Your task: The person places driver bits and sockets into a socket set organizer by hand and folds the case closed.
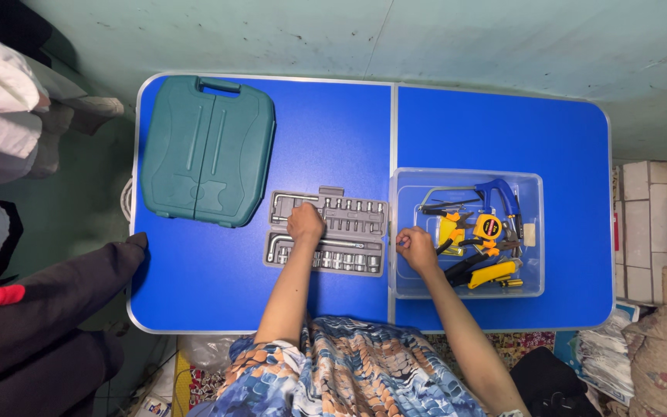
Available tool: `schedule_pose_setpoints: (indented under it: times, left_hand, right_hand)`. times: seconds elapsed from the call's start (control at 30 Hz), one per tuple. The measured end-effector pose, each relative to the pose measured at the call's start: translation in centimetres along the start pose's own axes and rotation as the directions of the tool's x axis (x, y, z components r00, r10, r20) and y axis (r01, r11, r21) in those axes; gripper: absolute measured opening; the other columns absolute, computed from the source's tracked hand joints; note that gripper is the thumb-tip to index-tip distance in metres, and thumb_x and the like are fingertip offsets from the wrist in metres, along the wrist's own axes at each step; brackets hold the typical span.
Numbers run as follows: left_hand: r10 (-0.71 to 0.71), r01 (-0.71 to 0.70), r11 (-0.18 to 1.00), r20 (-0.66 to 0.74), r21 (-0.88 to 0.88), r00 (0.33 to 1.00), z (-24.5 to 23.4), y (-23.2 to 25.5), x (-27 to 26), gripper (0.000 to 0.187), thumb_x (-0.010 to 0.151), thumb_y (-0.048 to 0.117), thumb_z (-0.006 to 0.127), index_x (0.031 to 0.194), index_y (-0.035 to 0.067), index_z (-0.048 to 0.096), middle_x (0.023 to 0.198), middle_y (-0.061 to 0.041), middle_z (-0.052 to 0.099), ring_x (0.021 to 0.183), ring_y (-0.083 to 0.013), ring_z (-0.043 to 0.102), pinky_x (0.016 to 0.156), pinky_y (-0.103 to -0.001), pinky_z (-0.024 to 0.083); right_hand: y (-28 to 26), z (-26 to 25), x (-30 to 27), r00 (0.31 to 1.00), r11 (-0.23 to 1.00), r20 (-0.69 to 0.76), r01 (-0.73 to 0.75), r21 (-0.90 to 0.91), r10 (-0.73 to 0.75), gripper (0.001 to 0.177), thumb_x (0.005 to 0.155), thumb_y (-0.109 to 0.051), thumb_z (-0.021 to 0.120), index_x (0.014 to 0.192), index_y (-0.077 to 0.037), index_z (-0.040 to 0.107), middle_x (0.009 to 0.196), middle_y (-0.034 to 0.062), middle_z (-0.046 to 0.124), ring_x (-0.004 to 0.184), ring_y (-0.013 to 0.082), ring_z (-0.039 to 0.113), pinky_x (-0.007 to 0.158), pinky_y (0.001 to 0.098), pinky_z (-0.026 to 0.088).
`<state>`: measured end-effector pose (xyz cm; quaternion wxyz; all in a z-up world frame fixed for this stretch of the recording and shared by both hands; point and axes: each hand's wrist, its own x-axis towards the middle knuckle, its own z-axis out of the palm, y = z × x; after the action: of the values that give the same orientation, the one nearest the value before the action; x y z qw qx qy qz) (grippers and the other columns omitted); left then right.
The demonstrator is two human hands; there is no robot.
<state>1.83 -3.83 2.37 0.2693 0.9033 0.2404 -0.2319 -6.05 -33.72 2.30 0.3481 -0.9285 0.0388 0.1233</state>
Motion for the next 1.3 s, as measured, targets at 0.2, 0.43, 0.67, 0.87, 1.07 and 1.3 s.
schedule_pose_setpoints:
  times: [0.2, 0.43, 0.67, 0.87, 1.07, 1.3]
  left_hand:
    - [0.059, -0.062, 0.996, 0.057, 0.061, 0.997, -1.1, 0.3, -0.9, 0.024, 0.081, 0.017, 0.081, 0.102, 0.006, 0.078, 0.115, -0.021, 0.072, 0.110, -0.0413, 0.069, 0.093, -0.049, 0.057]
    - [0.519, -0.518, 0.855, -0.106, 0.033, 0.848, 0.1, -2.1, -1.8, 0.014, 0.081, 0.009, 0.078, 0.093, 0.016, 0.080, 0.102, -0.017, 0.073, 0.094, -0.0380, 0.071, 0.078, -0.051, 0.057]
    - [0.434, -0.412, 0.826, -0.033, -0.384, 0.900, 2.0, -3.3, 0.4, 0.012, 0.086, 0.008, 0.070, 0.091, 0.015, 0.080, 0.089, -0.007, 0.080, 0.086, -0.0249, 0.080, 0.084, -0.038, 0.062]
    - [0.292, -0.276, 0.944, 0.073, -0.181, 0.953, -0.2, -0.8, -1.2, 0.017, 0.080, 0.023, 0.085, 0.095, 0.017, 0.080, 0.095, -0.010, 0.078, 0.093, -0.0310, 0.073, 0.084, -0.044, 0.057]
    - [0.383, -0.381, 0.924, 0.105, -0.038, 0.918, -1.8, 0.4, -2.1, 0.019, 0.082, 0.028, 0.083, 0.094, 0.015, 0.076, 0.105, -0.009, 0.074, 0.095, -0.0335, 0.072, 0.083, -0.047, 0.056]
    - [0.473, -0.445, 0.878, 0.172, -0.179, 0.864, -1.4, -1.8, -0.2, 0.021, 0.082, 0.027, 0.083, 0.102, 0.021, 0.080, 0.090, -0.007, 0.077, 0.088, -0.0277, 0.075, 0.084, -0.041, 0.059]
  right_hand:
    - [-0.4, -0.3, -0.1, 1.000, 0.999, 0.016, 0.016, -0.029, -0.015, 0.020, 0.069, 0.001, 0.083, 0.085, -0.005, 0.073, 0.083, 0.0105, 0.065, 0.066, 0.0193, 0.067, 0.066, 0.0336, 0.056]
    - [-0.5, -0.2, -0.4, 0.999, 0.999, 0.000, 0.032, -0.018, -0.032, 0.020, 0.069, 0.002, 0.082, 0.085, -0.006, 0.073, 0.082, 0.0101, 0.063, 0.065, 0.0205, 0.065, 0.066, 0.0345, 0.055]
    - [-0.3, -0.1, -0.3, 1.000, 1.000, 0.002, 0.005, -0.011, -0.005, 0.020, 0.070, 0.002, 0.082, 0.085, -0.006, 0.073, 0.081, 0.0099, 0.063, 0.066, 0.0196, 0.066, 0.066, 0.0344, 0.056]
    - [-0.6, -0.3, -0.3, 1.000, 1.000, 0.000, 0.007, -0.009, -0.007, 0.020, 0.070, 0.002, 0.083, 0.085, -0.006, 0.074, 0.082, 0.0094, 0.063, 0.066, 0.0191, 0.066, 0.066, 0.0343, 0.055]
    - [-0.8, -0.4, -0.4, 1.000, 1.000, -0.007, 0.019, -0.006, -0.019, 0.022, 0.068, 0.002, 0.084, 0.085, -0.006, 0.073, 0.082, 0.0093, 0.063, 0.066, 0.0195, 0.066, 0.065, 0.0345, 0.055]
    - [-0.8, -0.4, -0.4, 0.999, 0.999, -0.006, 0.037, 0.004, -0.037, 0.022, 0.069, 0.003, 0.083, 0.086, -0.006, 0.073, 0.081, 0.0094, 0.062, 0.066, 0.0197, 0.066, 0.065, 0.0349, 0.055]
